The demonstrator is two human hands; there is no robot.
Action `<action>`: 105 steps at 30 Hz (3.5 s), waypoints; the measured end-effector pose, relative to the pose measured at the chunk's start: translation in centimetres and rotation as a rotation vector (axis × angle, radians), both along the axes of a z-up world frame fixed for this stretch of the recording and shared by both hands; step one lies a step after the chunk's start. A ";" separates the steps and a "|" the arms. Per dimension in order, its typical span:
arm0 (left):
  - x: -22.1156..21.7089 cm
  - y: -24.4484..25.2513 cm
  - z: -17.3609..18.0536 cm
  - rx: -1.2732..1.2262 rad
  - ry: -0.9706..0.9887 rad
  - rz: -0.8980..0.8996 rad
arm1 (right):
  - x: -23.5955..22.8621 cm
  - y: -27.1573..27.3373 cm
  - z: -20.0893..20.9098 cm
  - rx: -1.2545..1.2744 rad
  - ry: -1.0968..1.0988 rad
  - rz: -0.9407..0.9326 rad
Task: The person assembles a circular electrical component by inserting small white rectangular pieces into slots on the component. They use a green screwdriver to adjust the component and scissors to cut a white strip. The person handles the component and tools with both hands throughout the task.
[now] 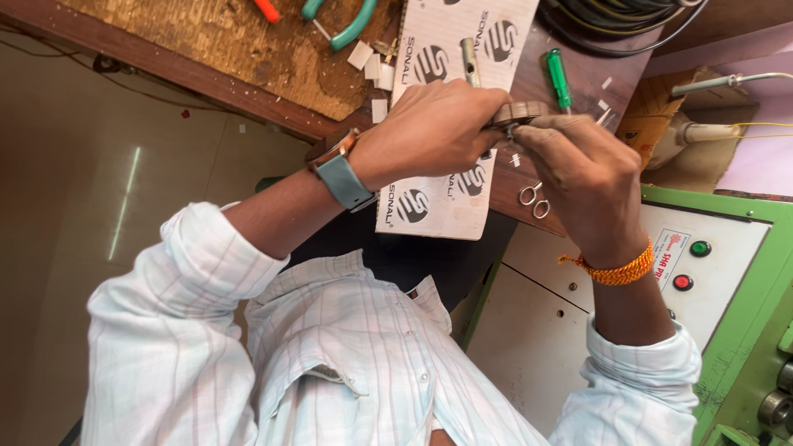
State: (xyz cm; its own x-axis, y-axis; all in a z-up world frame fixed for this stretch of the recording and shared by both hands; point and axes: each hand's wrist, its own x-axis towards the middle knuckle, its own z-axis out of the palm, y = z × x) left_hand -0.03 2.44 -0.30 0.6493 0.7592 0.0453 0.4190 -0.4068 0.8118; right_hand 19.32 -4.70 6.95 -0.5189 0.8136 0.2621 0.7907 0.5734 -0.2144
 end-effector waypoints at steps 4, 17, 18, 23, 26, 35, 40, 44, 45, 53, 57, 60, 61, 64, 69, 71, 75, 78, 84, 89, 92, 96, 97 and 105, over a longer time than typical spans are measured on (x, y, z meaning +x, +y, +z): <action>0.2 0.2 -0.5 0.028 -0.070 -0.010 | 0.1 0.0 -1.9 0.133 0.025 0.019; 0.8 0.8 -0.6 0.036 -0.006 -0.028 | -0.2 0.1 -5.9 0.412 0.062 -0.024; 0.9 1.1 -0.6 0.004 0.023 -0.041 | -0.3 0.1 -5.9 0.413 0.057 -0.043; -0.2 1.3 -0.3 0.049 -0.011 -0.113 | -1.0 0.0 -4.8 0.352 0.043 -0.138; -1.2 1.0 -0.2 0.083 -0.051 -0.227 | -1.7 -0.4 -3.9 0.371 0.198 -0.195; -2.5 -2.1 0.3 0.444 -0.131 -0.098 | -1.2 -4.3 -5.2 -0.157 0.521 -0.418; -2.9 -5.1 -1.4 0.318 -0.250 0.122 | -1.6 -4.5 -6.5 -0.121 0.580 -0.445; -1.9 -6.2 -3.8 0.339 -0.415 0.190 | -1.8 -5.4 -6.1 -0.144 0.555 -0.383; -1.8 -6.5 -4.3 0.353 -0.431 0.185 | -1.8 -5.7 -5.8 -0.168 0.562 -0.372; -1.8 -7.3 -7.0 0.427 -0.432 0.125 | -3.0 -6.7 -6.3 -0.188 0.628 -0.449; -1.9 -7.6 -7.0 0.423 -0.439 0.136 | -3.6 -7.0 -6.9 -0.175 0.661 -0.467; -1.8 -7.7 -6.7 0.439 -0.418 0.138 | -3.6 -7.3 -7.5 -0.109 0.637 -0.437; -1.7 -7.8 -6.6 0.447 -0.409 0.136 | -3.5 -7.4 -7.7 -0.087 0.632 -0.428; -1.4 -7.8 -6.3 0.427 -0.404 0.124 | -3.4 -7.7 -8.2 -0.102 0.690 -0.449; -1.5 -7.5 -5.7 0.403 -0.392 0.092 | -3.4 -7.9 -8.8 -0.069 0.674 -0.472; -1.6 -7.3 -5.6 0.407 -0.385 0.076 | -3.3 -7.9 -8.8 -0.064 0.667 -0.476; -1.8 -7.3 -5.4 0.381 -0.372 0.060 | -2.9 -7.8 -8.8 -0.122 0.765 -0.474; -2.2 -7.4 -5.3 0.372 -0.352 0.046 | -3.1 -7.9 -9.0 -0.121 0.745 -0.490; -2.5 -7.3 -4.9 0.350 -0.291 0.027 | -3.5 -7.8 -9.3 -0.045 0.693 -0.451; -2.1 -7.9 -4.8 0.353 -0.289 0.054 | -3.2 -7.7 -9.4 -0.036 0.676 -0.426; -2.0 -8.2 -4.9 0.353 -0.289 0.066 | -3.0 -7.8 -9.3 -0.047 0.676 -0.417; -2.0 -8.3 -4.8 0.364 -0.279 0.082 | -3.0 -7.7 -9.3 -0.055 0.665 -0.400; -1.8 -8.4 -4.8 0.366 -0.279 0.086 | -3.0 -7.7 -9.2 -0.057 0.659 -0.397; -1.0 -8.1 -3.2 0.367 -0.224 0.110 | -2.0 -6.7 -8.8 -0.075 0.688 -0.390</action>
